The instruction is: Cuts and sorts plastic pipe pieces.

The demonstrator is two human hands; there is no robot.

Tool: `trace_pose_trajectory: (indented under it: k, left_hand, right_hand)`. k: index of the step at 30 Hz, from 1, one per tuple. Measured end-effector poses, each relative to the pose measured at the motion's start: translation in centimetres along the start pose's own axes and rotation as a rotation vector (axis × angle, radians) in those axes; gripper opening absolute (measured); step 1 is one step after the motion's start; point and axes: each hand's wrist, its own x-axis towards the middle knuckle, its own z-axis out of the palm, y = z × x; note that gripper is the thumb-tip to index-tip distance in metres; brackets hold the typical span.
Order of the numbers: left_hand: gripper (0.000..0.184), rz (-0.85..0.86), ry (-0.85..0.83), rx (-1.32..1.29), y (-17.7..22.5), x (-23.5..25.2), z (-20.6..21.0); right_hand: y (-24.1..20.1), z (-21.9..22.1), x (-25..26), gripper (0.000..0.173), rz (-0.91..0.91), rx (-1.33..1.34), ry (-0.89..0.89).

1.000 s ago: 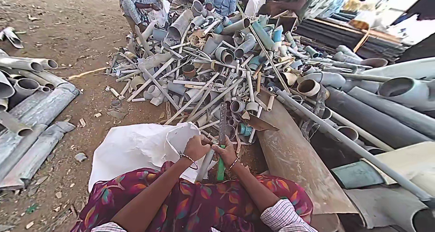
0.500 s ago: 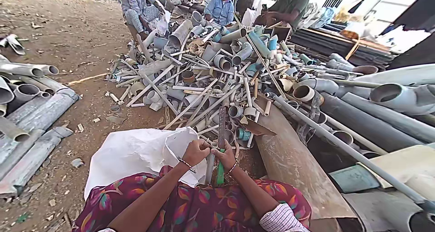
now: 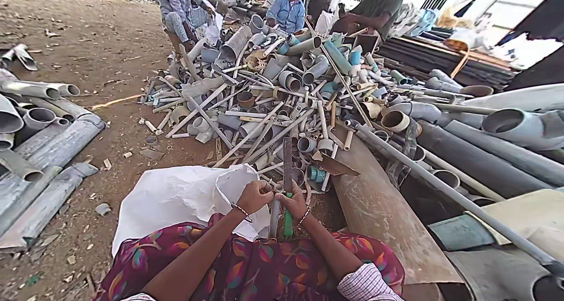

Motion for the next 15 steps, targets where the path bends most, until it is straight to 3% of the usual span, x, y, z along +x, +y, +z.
trace_pose_trajectory:
  k: [15]
  left_hand:
    - [0.017, 0.015, 0.053, 0.03, -1.0, 0.8, 1.1]
  right_hand:
    - [1.1, -0.3, 0.4, 0.027, 0.008, -0.021, -0.088]
